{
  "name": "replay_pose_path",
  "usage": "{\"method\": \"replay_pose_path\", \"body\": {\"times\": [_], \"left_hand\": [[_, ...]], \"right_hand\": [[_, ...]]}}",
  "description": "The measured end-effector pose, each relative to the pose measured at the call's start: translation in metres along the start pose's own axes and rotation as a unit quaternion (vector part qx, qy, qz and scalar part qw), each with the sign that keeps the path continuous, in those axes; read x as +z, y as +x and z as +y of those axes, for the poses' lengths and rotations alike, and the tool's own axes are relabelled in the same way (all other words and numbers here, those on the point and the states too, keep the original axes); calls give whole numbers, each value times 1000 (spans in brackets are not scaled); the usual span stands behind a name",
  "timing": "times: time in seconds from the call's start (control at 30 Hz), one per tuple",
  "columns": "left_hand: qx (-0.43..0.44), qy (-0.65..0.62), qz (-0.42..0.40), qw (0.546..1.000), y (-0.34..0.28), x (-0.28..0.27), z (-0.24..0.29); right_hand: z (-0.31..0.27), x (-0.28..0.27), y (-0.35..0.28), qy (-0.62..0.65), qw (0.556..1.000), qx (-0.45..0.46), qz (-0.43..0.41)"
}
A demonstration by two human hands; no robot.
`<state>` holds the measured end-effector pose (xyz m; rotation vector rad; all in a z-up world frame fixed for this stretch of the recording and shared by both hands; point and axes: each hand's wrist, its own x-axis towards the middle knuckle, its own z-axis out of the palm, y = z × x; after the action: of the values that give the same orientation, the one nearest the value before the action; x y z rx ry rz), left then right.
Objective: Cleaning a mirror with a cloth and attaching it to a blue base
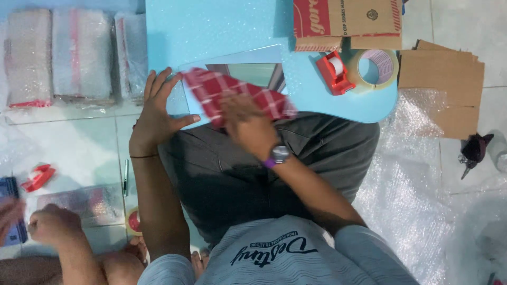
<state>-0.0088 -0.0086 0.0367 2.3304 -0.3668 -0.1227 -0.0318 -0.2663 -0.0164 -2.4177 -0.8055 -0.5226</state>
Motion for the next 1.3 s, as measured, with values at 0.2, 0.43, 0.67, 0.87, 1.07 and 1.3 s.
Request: {"method": "replay_pose_path", "body": {"times": [0.2,0.43,0.67,0.87,1.07,1.3], "left_hand": [[-34,-10,11,999,-1,-2,11],[-35,7,17,999,-1,2,2],[10,-3,5,1000,-3,-1,-3],[14,-14,-11,1000,-4,-2,-1],[57,0,7,998,-2,10,-28],[43,-29,11,999,-3,2,-2]], "right_hand": [[54,-67,-24,-46,996,72,19],[70,-51,2,-96,992,81,-1],[92,-31,53,-109,986,98,-77],[41,-12,68,-34,995,90,-34],[-19,53,87,-18,997,12,-77],[25,-2,70,29,997,-2,-69]]}}
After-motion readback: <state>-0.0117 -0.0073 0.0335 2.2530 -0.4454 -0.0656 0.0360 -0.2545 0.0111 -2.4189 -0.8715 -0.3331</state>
